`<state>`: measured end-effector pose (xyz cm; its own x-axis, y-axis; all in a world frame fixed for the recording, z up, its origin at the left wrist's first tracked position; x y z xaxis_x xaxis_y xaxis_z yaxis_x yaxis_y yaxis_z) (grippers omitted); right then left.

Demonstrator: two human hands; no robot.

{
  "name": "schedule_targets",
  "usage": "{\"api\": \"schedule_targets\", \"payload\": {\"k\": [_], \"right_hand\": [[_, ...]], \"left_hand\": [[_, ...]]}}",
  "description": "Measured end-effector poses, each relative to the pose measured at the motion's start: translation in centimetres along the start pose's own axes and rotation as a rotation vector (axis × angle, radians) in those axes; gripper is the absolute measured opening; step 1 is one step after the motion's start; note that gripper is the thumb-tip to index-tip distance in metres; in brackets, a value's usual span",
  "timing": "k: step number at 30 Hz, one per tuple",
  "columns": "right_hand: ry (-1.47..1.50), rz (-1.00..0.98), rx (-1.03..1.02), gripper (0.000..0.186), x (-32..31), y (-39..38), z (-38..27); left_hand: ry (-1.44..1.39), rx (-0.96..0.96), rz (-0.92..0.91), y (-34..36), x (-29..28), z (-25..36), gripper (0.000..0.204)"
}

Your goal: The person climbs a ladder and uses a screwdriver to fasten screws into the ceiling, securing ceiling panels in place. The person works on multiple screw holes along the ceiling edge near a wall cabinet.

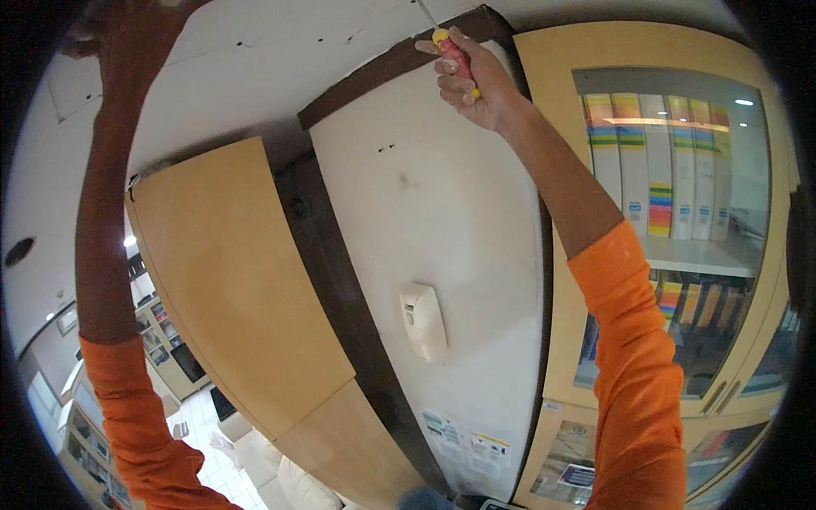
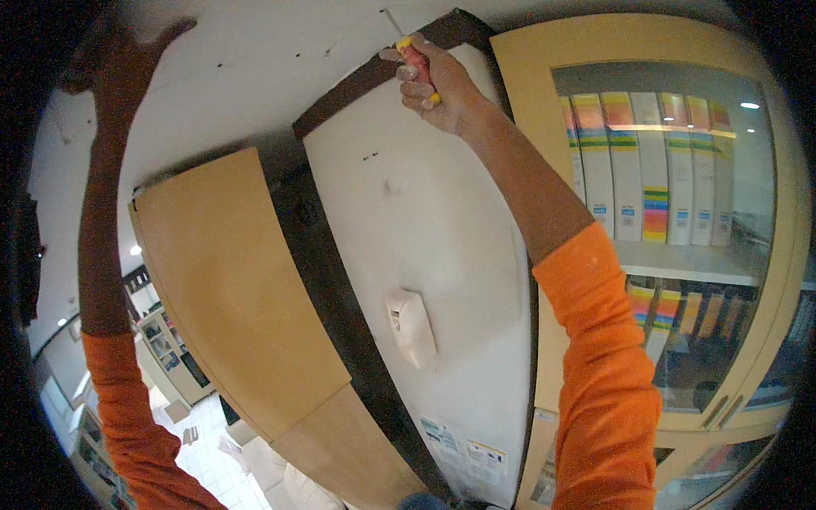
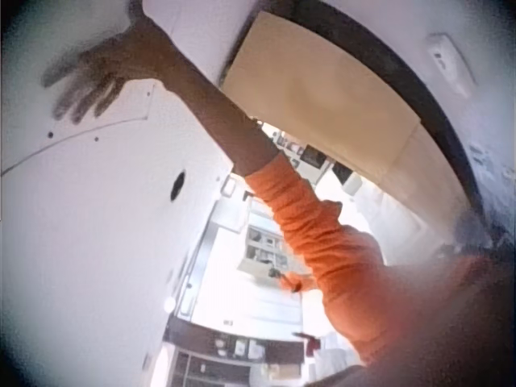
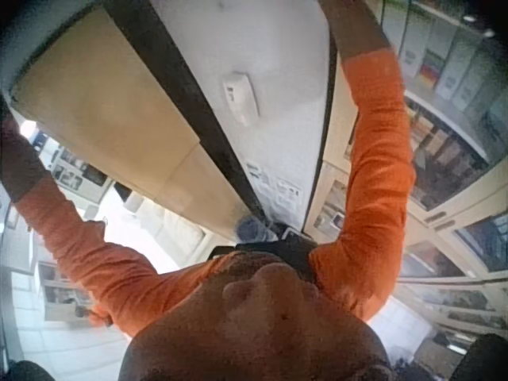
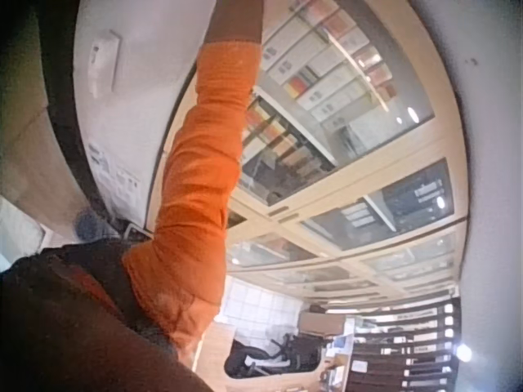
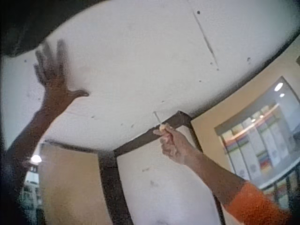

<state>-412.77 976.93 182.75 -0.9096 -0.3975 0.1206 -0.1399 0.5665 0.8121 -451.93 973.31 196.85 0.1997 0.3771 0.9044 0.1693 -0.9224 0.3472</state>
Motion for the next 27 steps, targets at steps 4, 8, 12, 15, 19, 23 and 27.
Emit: {"api": "schedule_targets", "payload": {"k": [4,8,12,15,19,23,27], "right_hand": [[-0.142,0.257,0.016,0.052,1.0,-7.1,2.0],[-0.583,0.363,0.299,0.041,-0.4,-21.1,10.6],[-0.482,0.325,0.747,0.038,3.5,-38.2,12.9],[-0.193,0.809,0.878,0.031,6.0,-51.2,17.5],[0.012,1.035,1.054,0.049,10.3,-69.7,25.1],[-0.585,0.895,1.164,0.047,13.6,-76.9,24.5],[-1.163,1.009,1.101,0.033,15.2,-78.4,23.9]], "left_hand": [[-0.240,0.007,-0.019,-1.1,-1.2,8.2,0.122],[-0.374,-0.137,-0.390,-4.9,-0.9,17.8,0.116],[-0.514,-0.088,-0.276,-5.5,2.0,23.8,0.111],[-0.356,-0.105,-0.127,-4.9,5.2,27.4,0.100],[-0.206,-0.069,0.062,-6.5,8.1,27.1,0.090],[-0.180,-0.021,0.217,-6.4,8.9,26.7,0.088],[-0.115,-0.026,0.055,-7.3,8.6,26.5,0.085]]}}
Point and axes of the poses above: each hand's wrist, its own y-axis towards the middle knuckle, its own x-axis out of the palm, z = x × y, the point moved 1 cm from there along y, towards the middle knuckle, and after that the axes turned 3 degrees about z, right-handed, at the moved point
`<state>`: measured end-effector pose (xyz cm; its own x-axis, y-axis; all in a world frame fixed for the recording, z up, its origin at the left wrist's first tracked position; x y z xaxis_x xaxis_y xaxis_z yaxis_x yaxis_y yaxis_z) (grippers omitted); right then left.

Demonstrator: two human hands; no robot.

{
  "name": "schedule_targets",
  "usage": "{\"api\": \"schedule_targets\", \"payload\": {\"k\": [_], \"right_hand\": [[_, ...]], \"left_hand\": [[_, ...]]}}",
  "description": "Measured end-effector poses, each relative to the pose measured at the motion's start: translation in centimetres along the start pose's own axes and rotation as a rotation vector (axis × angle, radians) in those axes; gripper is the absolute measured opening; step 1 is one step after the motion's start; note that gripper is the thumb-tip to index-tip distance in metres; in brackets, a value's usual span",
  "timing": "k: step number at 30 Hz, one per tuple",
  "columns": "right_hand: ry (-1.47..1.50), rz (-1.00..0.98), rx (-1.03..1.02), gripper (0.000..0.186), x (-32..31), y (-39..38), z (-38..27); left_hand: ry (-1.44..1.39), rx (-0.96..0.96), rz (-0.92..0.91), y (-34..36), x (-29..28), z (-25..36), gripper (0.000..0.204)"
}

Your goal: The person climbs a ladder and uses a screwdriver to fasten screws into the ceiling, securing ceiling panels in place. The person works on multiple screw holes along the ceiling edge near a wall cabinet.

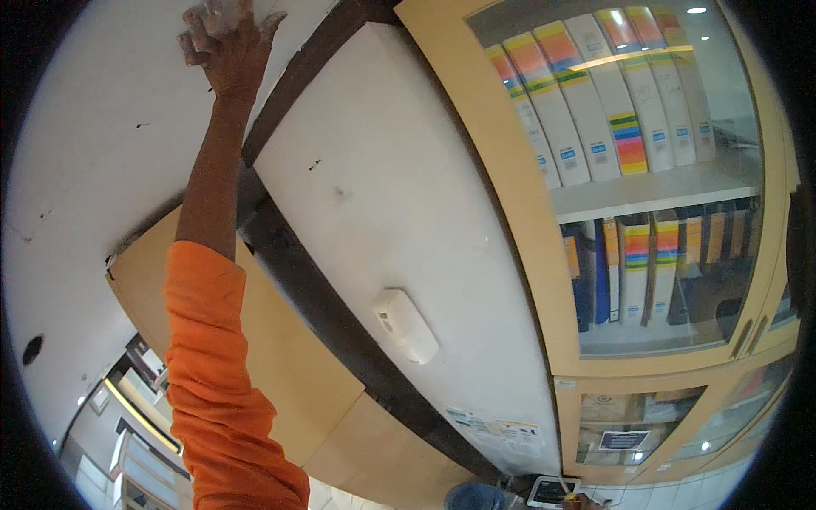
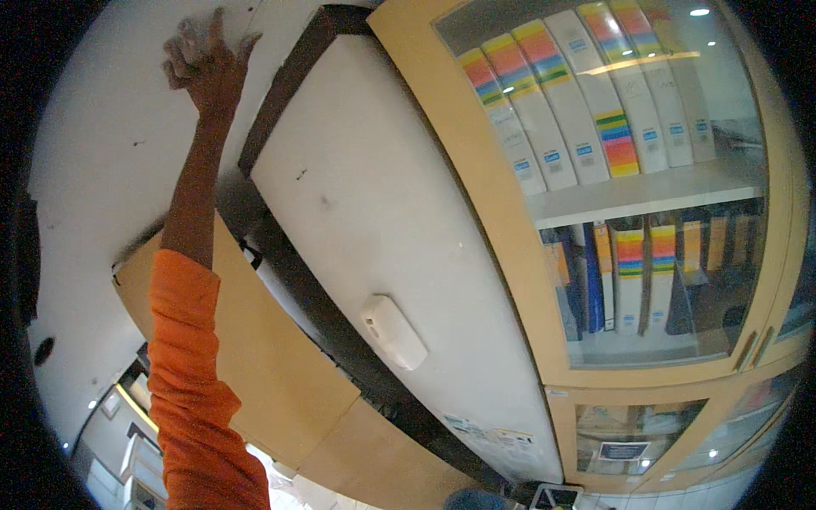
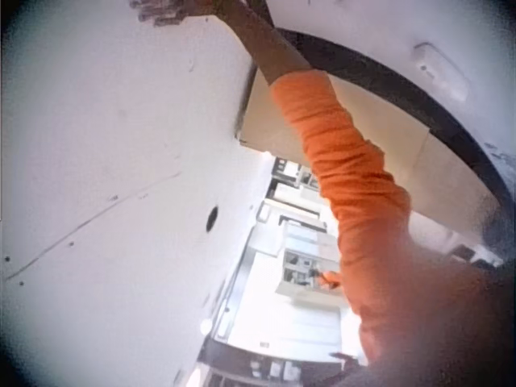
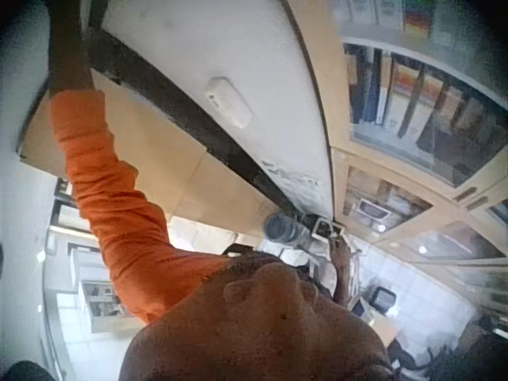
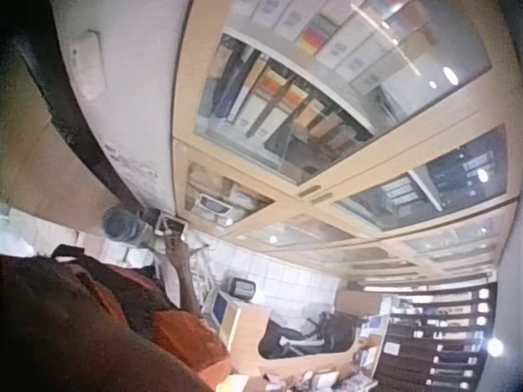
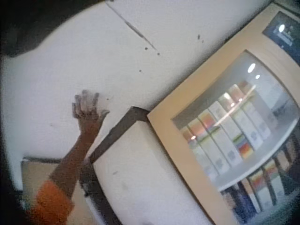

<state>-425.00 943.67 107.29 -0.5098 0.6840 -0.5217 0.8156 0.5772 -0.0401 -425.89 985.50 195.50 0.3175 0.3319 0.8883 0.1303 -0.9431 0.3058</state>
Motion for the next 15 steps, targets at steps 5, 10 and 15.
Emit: {"api": "schedule_targets", "payload": {"k": [5,10,15], "right_hand": [[-0.131,0.140,0.020,0.031,2.9,-1.6,3.8],[-0.132,0.262,0.027,0.037,3.8,-2.7,3.3],[0.071,0.347,0.090,0.040,1.1,-3.5,-0.7]], "left_hand": [[-0.082,0.008,0.002,0.6,-0.8,0.6,0.074],[-0.013,-0.028,0.043,1.0,-0.3,0.9,0.061],[0.017,0.020,-0.146,-0.3,0.3,-0.3,0.071]]}}
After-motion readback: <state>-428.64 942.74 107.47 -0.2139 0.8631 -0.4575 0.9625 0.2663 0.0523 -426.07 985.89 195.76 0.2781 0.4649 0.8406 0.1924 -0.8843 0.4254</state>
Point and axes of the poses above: each hand's wrist, its own y-axis towards the middle knuckle, its own x-axis out of the palm, z = x × y, the point moved 1 cm from there along y, towards the middle knuckle, and after that the axes turned 3 degrees about z, right-handed, at the moved point
